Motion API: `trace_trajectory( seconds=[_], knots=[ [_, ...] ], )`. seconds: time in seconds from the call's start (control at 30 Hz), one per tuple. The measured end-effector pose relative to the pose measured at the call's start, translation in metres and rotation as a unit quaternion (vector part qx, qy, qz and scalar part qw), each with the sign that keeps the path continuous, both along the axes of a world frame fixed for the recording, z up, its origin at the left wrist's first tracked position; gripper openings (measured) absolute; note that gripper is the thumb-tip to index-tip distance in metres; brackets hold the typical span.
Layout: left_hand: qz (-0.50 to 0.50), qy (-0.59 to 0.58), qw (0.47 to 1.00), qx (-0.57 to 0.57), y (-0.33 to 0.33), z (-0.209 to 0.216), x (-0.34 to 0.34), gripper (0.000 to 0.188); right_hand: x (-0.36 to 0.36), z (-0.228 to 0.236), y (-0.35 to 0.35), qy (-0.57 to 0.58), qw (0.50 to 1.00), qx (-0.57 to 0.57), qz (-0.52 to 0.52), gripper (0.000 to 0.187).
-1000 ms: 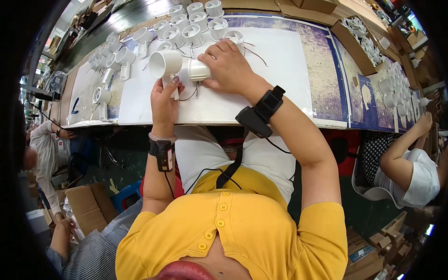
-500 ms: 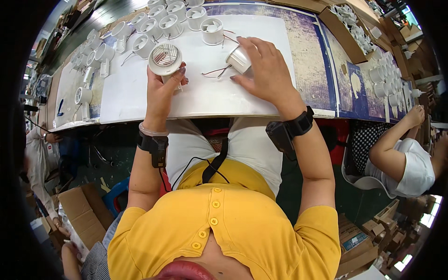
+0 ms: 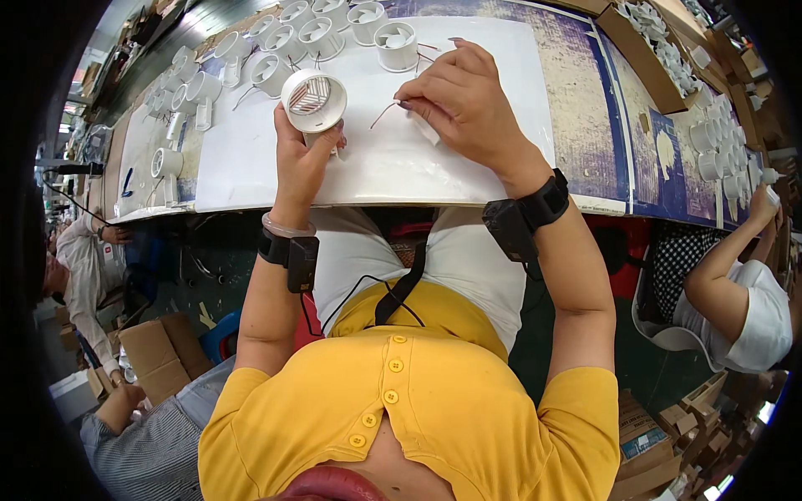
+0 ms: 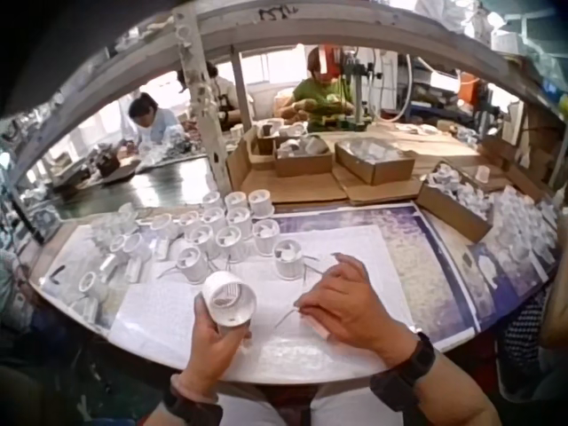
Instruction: Assembling small white plastic components by threading wires and connecting pieces.
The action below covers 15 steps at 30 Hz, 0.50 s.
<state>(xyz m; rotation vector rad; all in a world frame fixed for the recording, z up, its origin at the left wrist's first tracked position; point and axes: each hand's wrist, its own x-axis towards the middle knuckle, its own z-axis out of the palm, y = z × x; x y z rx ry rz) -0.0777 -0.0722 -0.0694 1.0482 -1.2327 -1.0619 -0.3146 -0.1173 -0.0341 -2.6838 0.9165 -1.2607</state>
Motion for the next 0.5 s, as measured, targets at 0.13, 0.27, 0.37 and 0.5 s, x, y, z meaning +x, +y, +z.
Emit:
trace_trajectory(
  seconds=[0.13, 0.27, 0.37, 0.5],
  knots=[
    [0.004, -0.033, 0.999, -0.017, 0.0, -0.001, -0.004, 0.059, 0.012, 0.006, 0.004, -0.041, 0.999, -0.025, 0.006, 0.012],
    [-0.006, -0.039, 0.999, -0.018, -0.002, -0.001, -0.008, 0.062, 0.024, 0.008, 0.006, -0.049, 0.997, -0.046, -0.023, 0.012],
    [-0.006, -0.049, 0.998, -0.024, -0.002, -0.001, -0.01, 0.063, 0.026, 0.007, 0.005, -0.044, 0.997, -0.055, -0.033, 0.012],
    [0.005, -0.075, 0.996, -0.041, -0.003, -0.004, -0.009, 0.064, 0.033, 0.003, 0.005, -0.05, 0.996, -0.071, -0.03, 0.012]
  ],
)
